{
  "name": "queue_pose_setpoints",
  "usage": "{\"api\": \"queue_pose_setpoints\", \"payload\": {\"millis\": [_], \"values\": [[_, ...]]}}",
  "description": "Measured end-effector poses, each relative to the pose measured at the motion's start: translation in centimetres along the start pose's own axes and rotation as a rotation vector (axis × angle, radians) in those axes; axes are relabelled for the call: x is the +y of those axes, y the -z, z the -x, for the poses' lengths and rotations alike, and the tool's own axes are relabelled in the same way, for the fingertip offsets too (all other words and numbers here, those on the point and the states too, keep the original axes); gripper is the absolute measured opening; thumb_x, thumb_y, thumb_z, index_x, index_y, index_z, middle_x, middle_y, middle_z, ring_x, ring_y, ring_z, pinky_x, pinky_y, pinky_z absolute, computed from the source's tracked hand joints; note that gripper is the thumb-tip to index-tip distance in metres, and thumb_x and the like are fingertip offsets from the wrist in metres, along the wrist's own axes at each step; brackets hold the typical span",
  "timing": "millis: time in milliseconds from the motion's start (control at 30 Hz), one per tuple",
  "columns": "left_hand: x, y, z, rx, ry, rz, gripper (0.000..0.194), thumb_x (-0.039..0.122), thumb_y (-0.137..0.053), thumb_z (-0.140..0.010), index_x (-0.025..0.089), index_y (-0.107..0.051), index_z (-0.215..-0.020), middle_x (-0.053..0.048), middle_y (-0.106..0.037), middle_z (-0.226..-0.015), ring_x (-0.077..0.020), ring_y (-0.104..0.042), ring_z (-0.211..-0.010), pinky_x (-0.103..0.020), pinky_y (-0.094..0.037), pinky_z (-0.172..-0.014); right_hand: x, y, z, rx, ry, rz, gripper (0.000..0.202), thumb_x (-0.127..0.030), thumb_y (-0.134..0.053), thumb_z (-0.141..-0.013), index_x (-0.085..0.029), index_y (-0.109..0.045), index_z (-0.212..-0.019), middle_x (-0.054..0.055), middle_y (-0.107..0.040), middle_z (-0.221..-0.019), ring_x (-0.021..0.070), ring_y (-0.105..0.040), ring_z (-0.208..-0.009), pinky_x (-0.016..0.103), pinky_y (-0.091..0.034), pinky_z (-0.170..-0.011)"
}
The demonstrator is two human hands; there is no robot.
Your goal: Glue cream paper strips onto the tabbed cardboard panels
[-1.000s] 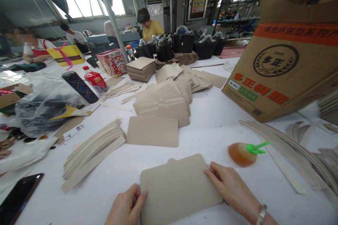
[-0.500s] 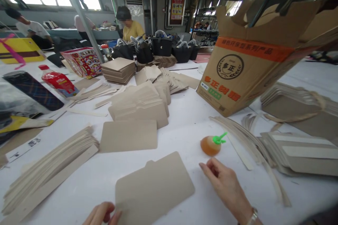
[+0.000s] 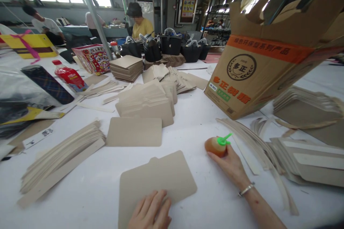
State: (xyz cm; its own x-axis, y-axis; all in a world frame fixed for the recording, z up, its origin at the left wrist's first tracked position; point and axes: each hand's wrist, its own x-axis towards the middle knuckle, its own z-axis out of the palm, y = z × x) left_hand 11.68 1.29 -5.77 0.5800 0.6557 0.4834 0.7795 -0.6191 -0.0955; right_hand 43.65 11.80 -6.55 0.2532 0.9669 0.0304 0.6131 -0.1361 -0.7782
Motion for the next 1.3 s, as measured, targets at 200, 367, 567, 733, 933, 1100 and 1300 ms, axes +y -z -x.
{"api": "queue_pose_setpoints", "payload": {"millis": [200, 367, 567, 733, 933, 1100, 1300], "values": [[0.8, 0.5, -1.1, 0.029, 0.07, -0.007, 0.041, 0.028, -0.025, -0.096, 0.025, -0.066, -0.093, 0.006, -0.073, -0.094, -0.0111, -0.068, -0.08, -0.026, -0.047, -0.071, -2.2, 4.5, 1.4, -0.099, 0.056, -0.05, 0.051, -0.042, -0.072, -0.068, -0.024, -0.049, -0.11, 0.003, -0.061, -0.099, 0.0245, -0.061, -0.089, 0.037, -0.049, -0.081], [0.8, 0.6, -0.7, 0.037, 0.083, 0.002, 0.036, 0.028, -0.03, -0.095, 0.025, -0.066, -0.098, 0.006, -0.072, -0.097, -0.0113, -0.066, -0.085, -0.026, -0.043, -0.076, -4.8, 9.0, 3.1, -0.196, -0.125, -0.527, 0.058, -0.038, -0.08, -0.062, -0.029, -0.052, -0.113, 0.004, -0.063, -0.103, 0.0241, -0.062, -0.09, 0.032, -0.054, -0.074], [0.4, 0.6, -0.6, 0.047, 0.084, 0.025, 0.033, 0.032, -0.033, -0.095, 0.027, -0.065, -0.098, 0.007, -0.071, -0.098, -0.0104, -0.063, -0.085, -0.024, -0.043, -0.076, -5.9, 5.1, 7.0, -0.06, -0.356, -1.126, 0.054, -0.053, -0.063, -0.078, -0.035, -0.049, -0.126, 0.004, -0.06, -0.123, 0.0226, -0.06, -0.106, 0.033, -0.053, -0.086], [0.2, 0.3, -0.2, 0.064, 0.067, 0.029, 0.031, 0.033, -0.035, -0.094, 0.028, -0.065, -0.099, 0.006, -0.071, -0.098, -0.0099, -0.062, -0.085, -0.022, -0.045, -0.074, -6.0, 1.8, 9.3, -0.065, -0.199, -0.816, 0.064, -0.034, -0.078, -0.069, -0.03, -0.048, -0.125, 0.005, -0.067, -0.107, 0.0231, -0.065, -0.093, 0.031, -0.056, -0.08], [0.0, -0.8, 1.1, -0.025, 0.021, -0.014, 0.027, 0.035, -0.043, -0.091, 0.029, -0.063, -0.108, 0.006, -0.07, -0.105, -0.0113, -0.064, -0.09, -0.023, -0.049, -0.075, -6.2, 1.6, 10.5, -0.002, 0.076, -0.516, 0.056, -0.03, -0.079, -0.067, -0.027, -0.055, -0.118, 0.007, -0.055, -0.127, 0.0256, -0.056, -0.112, 0.027, -0.051, -0.09], [-0.1, -1.4, 2.0, -0.079, -0.027, -0.062, 0.03, 0.04, -0.049, -0.087, 0.028, -0.061, -0.113, 0.005, -0.069, -0.109, -0.0134, -0.065, -0.091, -0.024, -0.053, -0.073, -4.7, 1.4, 10.5, -0.062, 0.289, -0.379, 0.059, -0.021, -0.076, -0.07, -0.03, -0.052, -0.123, 0.005, -0.053, -0.128, 0.0259, -0.055, -0.114, 0.029, -0.05, -0.093], [-0.1, -1.7, 2.1, -0.087, -0.046, -0.072, 0.031, 0.041, -0.05, -0.087, 0.029, -0.062, -0.113, 0.004, -0.069, -0.11, -0.013, -0.066, -0.091, -0.023, -0.055, -0.072, -4.8, 1.0, 10.5, -0.045, 0.371, -0.32, 0.061, -0.018, -0.077, -0.068, -0.03, -0.055, -0.123, 0.006, -0.057, -0.125, 0.0283, -0.058, -0.11, 0.034, -0.051, -0.093]]}}
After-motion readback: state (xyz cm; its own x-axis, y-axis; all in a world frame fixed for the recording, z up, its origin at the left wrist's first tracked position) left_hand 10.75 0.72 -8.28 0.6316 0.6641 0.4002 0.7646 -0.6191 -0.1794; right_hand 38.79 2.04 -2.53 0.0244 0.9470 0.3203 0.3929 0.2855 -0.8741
